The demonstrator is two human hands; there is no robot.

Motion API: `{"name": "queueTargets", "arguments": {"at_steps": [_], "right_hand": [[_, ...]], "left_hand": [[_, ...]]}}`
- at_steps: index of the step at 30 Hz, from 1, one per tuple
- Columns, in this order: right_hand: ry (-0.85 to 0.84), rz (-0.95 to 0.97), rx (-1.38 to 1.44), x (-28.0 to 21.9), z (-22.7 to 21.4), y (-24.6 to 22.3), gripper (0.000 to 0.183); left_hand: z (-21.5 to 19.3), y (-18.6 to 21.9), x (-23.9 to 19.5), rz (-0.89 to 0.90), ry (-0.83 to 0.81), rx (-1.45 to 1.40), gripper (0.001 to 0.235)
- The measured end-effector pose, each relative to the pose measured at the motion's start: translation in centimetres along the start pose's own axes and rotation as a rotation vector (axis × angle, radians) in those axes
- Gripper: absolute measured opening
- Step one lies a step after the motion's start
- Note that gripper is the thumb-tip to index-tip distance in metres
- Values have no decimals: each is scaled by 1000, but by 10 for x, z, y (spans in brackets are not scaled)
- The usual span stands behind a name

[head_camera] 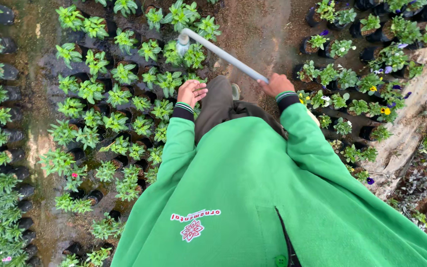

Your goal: The person waters rows of potted plants using a long-handled watering wand. They move steadily along the rows, directing a gentle spray over the foliage and soil of each plant.

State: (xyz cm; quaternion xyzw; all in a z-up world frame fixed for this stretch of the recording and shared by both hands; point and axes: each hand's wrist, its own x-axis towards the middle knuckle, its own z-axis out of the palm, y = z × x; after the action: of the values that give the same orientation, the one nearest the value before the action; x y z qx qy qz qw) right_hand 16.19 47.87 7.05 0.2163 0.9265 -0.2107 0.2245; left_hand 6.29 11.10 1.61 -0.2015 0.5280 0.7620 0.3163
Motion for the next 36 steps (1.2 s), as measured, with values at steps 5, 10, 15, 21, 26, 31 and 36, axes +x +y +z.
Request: {"name": "queueTargets", "arguments": {"at_steps": [5,10,15,21,26,31,36], "right_hand": [[-14,109,15,-23,-7,13,75],[-99,164,30,-20,1,24,69],[63,94,-8,-15,33,39,68],[38,102,-8,-13,47,43,73],[31,144,8,-21,38,32,73],[42,123,4,-24,32,29,75],[23,161,48,-16,37,31,74]], "left_hand": [[-3,-7,11,8,2,-47,16],[-4,-16,16,-12,7,4,16],[6,-24,26,-79,-100,122,13],[14,-31,27,-107,-142,212,14],[30,-32,36,-141,-194,306,15],[81,-52,58,-292,-274,403,20],[145,-76,62,-490,-356,501,48]]}}
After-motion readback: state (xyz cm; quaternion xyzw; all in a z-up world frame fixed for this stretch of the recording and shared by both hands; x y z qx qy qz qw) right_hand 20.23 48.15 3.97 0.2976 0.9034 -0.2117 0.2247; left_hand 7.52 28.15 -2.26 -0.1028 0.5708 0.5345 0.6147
